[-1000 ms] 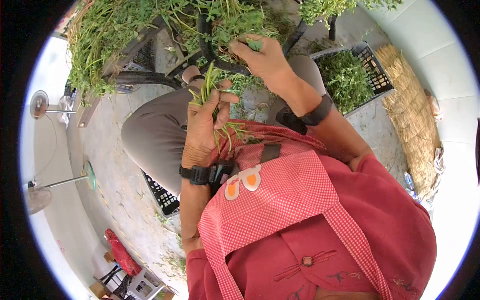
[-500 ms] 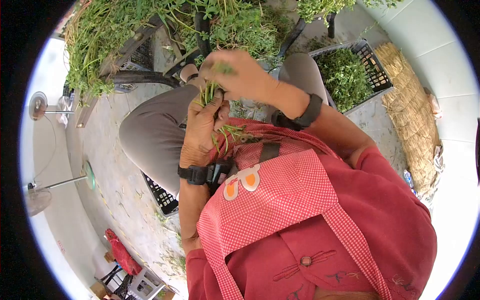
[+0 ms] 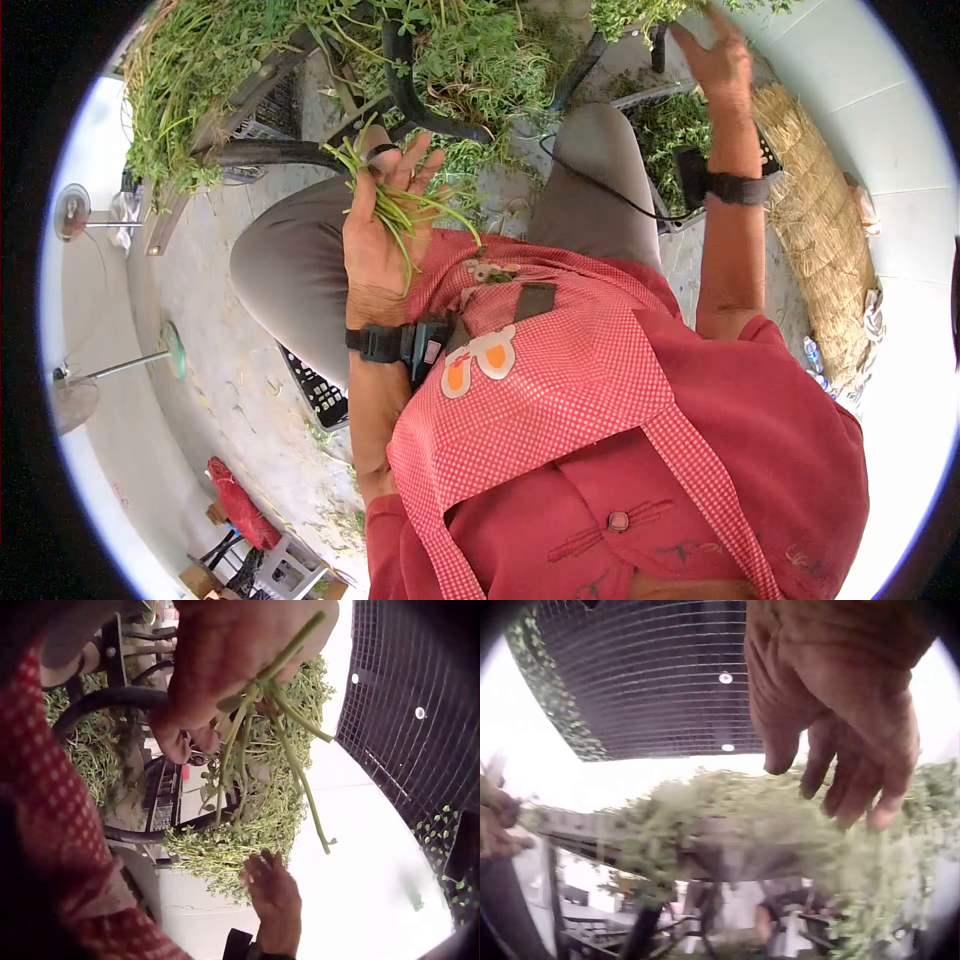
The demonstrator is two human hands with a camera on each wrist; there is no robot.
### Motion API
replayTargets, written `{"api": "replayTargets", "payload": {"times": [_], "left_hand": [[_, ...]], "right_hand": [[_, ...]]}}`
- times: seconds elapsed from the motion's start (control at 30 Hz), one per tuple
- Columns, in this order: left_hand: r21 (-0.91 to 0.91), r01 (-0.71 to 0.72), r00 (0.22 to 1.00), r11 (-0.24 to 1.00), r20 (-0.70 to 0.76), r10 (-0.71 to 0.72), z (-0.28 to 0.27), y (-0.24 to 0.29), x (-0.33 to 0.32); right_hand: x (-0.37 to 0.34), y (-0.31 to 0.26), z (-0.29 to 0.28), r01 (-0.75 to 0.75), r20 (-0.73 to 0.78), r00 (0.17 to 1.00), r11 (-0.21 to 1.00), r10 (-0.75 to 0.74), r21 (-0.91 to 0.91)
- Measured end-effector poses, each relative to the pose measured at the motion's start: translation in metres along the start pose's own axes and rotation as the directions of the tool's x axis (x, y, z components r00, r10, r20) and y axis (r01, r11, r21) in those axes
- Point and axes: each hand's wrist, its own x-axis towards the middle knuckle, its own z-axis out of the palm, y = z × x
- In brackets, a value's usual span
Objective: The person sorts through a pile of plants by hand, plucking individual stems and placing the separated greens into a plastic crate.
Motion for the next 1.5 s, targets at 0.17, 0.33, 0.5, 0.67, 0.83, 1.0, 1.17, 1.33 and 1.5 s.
{"api": "replayTargets", "payload": {"times": [0.17, 0.33, 0.5, 0.67, 0.83, 1.0, 1.17, 1.33, 1.5], "left_hand": [[0.089, 0.000, 0.999, 0.996, -0.036, 0.003, 0.001, -0.003, 0.004], [0.096, -0.001, 0.960, 0.995, -0.278, 0.028, 0.006, -0.003, 0.002], [0.073, 0.006, 0.962, 0.997, -0.271, 0.014, -0.019, 0.001, 0.003], [0.033, -0.102, 0.982, 0.994, -0.156, 0.106, 0.023, -0.007, 0.003], [-0.192, -0.012, 1.000, 0.981, 0.007, 0.014, -0.009, 0.002, 0.008], [-0.150, -0.043, 0.996, 0.988, -0.084, 0.031, -0.004, 0.002, 0.004], [-0.196, -0.024, 0.986, 0.980, -0.168, -0.010, 0.012, 0.002, 0.003], [-0.205, -0.038, 0.990, 0.978, -0.143, 0.008, 0.011, 0.002, -0.002], [-0.214, -0.030, 0.999, 0.976, -0.023, 0.026, -0.002, -0.002, 0.003]], "right_hand": [[-0.025, -0.172, -0.052, -0.074, 0.485, 0.766, 0.693, -0.421, 0.717], [-0.101, -0.256, -0.033, -0.197, 0.516, 0.757, 0.613, -0.400, 0.765], [-0.091, -0.241, -0.021, -0.449, 0.568, 0.666, 0.347, -0.483, 0.823], [-0.086, -0.220, -0.007, -0.951, 0.588, 0.012, -0.191, -0.809, -0.243], [-0.076, -0.226, -0.027, -0.994, 0.811, 0.026, -0.103, -0.584, -0.043], [-0.061, -0.222, -0.032, -0.382, 0.465, 0.848, 0.317, -0.252, 0.868], [-0.076, -0.231, -0.049, -0.059, 0.290, 0.753, 0.379, -0.590, 0.924], [-0.083, -0.236, -0.047, -0.120, 0.420, 0.745, 0.516, -0.518, 0.848], [-0.086, -0.240, -0.045, -0.094, 0.416, 0.766, 0.554, -0.490, 0.827]]}}
